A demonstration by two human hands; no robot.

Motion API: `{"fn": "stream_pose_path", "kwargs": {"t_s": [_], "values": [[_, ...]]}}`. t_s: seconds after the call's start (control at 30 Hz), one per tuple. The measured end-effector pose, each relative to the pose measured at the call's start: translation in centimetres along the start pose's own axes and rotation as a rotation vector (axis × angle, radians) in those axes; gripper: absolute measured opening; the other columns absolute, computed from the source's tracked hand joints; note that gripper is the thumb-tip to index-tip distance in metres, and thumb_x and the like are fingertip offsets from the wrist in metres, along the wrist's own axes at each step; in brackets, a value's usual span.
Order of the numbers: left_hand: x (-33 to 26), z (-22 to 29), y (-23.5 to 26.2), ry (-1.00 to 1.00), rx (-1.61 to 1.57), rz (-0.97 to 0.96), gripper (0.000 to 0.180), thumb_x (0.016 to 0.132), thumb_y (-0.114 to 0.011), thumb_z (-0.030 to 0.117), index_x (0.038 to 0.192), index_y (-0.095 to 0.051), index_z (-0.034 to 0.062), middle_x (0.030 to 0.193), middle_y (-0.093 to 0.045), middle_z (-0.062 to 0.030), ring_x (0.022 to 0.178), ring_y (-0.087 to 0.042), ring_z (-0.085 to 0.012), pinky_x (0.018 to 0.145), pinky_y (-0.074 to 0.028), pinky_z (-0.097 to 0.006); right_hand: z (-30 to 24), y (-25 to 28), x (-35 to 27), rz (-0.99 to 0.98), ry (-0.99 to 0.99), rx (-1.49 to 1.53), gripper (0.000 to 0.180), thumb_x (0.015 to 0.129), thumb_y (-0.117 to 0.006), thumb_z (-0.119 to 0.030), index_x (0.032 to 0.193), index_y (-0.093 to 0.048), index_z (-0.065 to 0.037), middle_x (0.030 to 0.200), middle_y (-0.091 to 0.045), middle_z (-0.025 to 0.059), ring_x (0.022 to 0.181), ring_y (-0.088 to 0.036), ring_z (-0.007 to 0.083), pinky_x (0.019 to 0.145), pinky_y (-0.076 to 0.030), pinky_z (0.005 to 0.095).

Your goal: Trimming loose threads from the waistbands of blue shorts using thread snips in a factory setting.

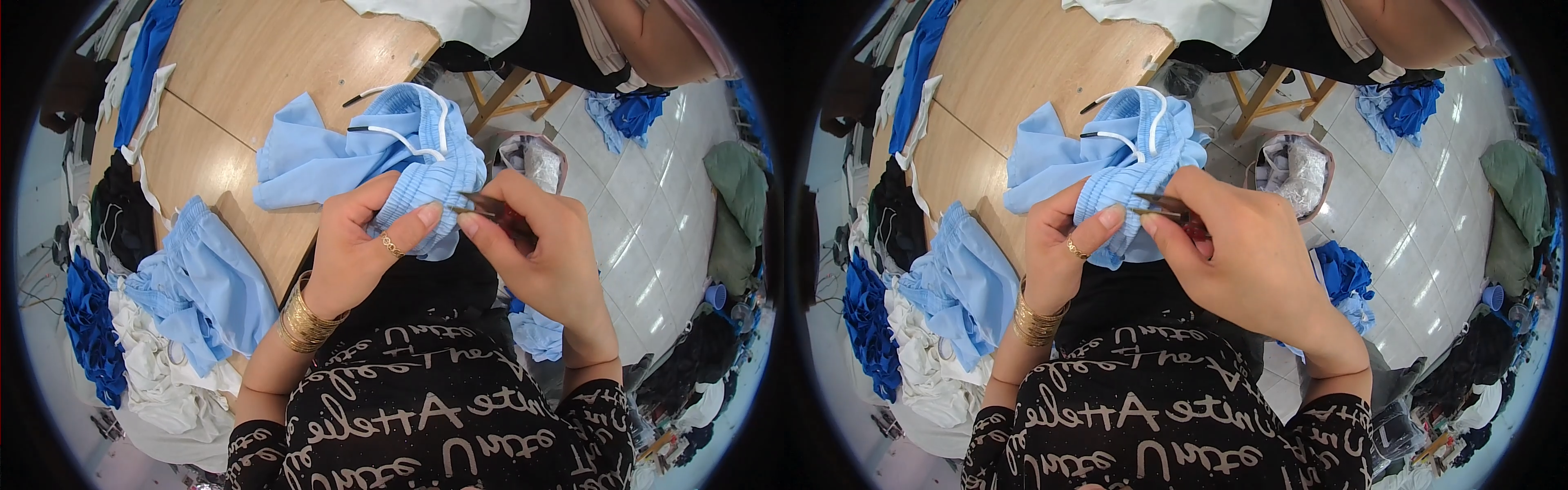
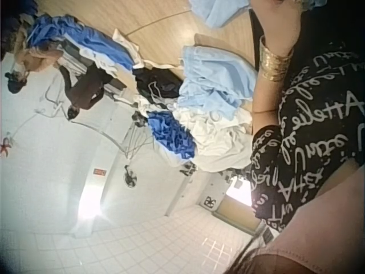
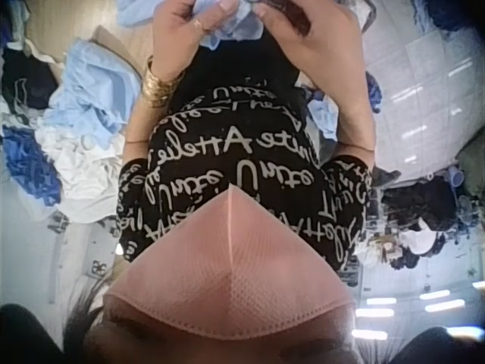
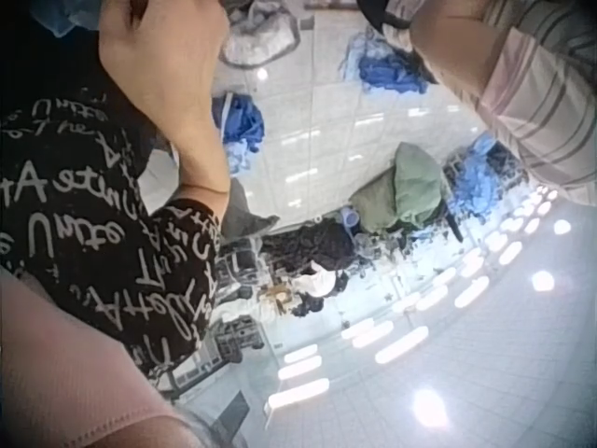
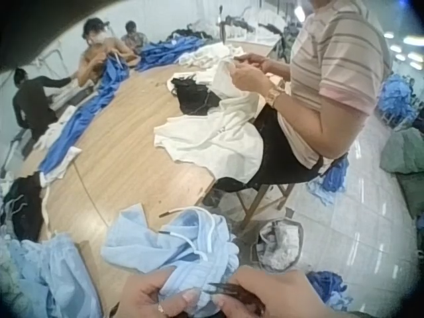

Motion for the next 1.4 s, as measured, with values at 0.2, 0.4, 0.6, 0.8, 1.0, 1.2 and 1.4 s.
{"fn": "stream_pose_path", "kwargs": {"t_s": [0.2,0.4,0.6,0.8,1.0,1.2,1.4], "values": [[0.0,0.3,0.0,0.008,-0.044,-0.004,0.022,0.083,-0.061,0.015,0.096,-0.061,-0.003,0.079,-0.061,-0.0008,0.071,-0.051,-0.0032,0.063,-0.043,-0.019,2.0,0.2,0.6,0.095,-0.17,0.256,0.012,0.077,-0.063,-0.011,0.081,-0.055,-0.003,0.066,-0.045,-0.0051,0.058,-0.037,0.0017,0.053,-0.028,0.0154],[0.0,0.0,0.1,0.038,-0.092,0.015,0.022,0.083,-0.062,0.015,0.097,-0.062,-0.0029,0.08,-0.063,-0.001,0.071,-0.053,-0.0031,0.063,-0.044,-0.019,0.1,1.0,0.1,0.194,0.11,0.152,0.036,0.067,-0.072,-0.007,0.101,-0.061,-0.005,0.059,-0.035,-0.0074,0.052,-0.03,0.0008,0.047,-0.022,0.0181],[0.3,-0.4,-0.3,0.041,-0.061,-0.015,0.02,0.083,-0.062,0.013,0.095,-0.062,-0.0027,0.078,-0.063,-0.0002,0.069,-0.052,-0.002,0.061,-0.044,-0.018,-0.1,0.0,-0.2,0.251,0.381,-0.031,0.013,0.07,-0.069,-0.002,0.082,-0.066,-0.004,0.066,-0.06,0.0054,0.051,-0.052,0.0116,0.045,-0.037,0.0208],[0.3,-0.2,-0.3,0.022,-0.036,-0.01,0.018,0.084,-0.061,0.013,0.093,-0.062,-0.0023,0.079,-0.063,-0.0001,0.07,-0.052,-0.0016,0.061,-0.043,-0.018,-0.5,0.4,-0.6,0.246,0.389,-0.117,0.007,0.073,-0.066,-0.001,0.077,-0.06,-0.003,0.067,-0.057,0.0042,0.051,-0.052,0.0142,0.046,-0.037,0.022],[1.6,-3.3,-2.8,0.492,-0.595,-0.231,0.022,0.086,-0.057,0.02,0.094,-0.062,0.0001,0.084,-0.062,-0.0014,0.072,-0.057,-0.0073,0.066,-0.045,-0.021,0.3,-1.4,-0.3,0.048,0.309,0.015,0.009,0.075,-0.062,0.0,0.077,-0.053,-0.002,0.069,-0.048,0.0052,0.055,-0.045,0.0162,0.05,-0.036,0.0248],[3.4,-2.9,-1.8,0.225,-0.382,-0.128,0.022,0.084,-0.061,0.018,0.097,-0.061,0.0003,0.086,-0.063,-0.0018,0.073,-0.057,-0.0062,0.066,-0.045,-0.022,2.0,-0.9,-0.3,0.042,0.191,0.199,0.006,0.078,-0.06,-0.001,0.078,-0.053,-0.002,0.081,-0.05,0.0035,0.059,-0.041,0.0081,0.052,-0.033,0.0207],[3.1,-2.6,-1.6,0.242,-0.331,-0.139,0.02,0.086,-0.058,0.021,0.091,-0.062,0.0015,0.08,-0.061,0.0018,0.069,-0.052,-0.0038,0.061,-0.042,-0.02,2.5,-1.9,0.2,0.05,0.144,0.636,0.007,0.086,-0.051,-0.007,0.082,-0.05,-0.001,0.089,-0.055,0.0085,0.051,-0.038,0.0024,0.047,-0.031,0.0149]]}}
Point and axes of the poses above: each hand's wrist, its own x-axis towards the middle knuckle, its own y-axis out of the back of the hand, z = x × y, the point moved 7 cm from there along x, towards the middle knuckle
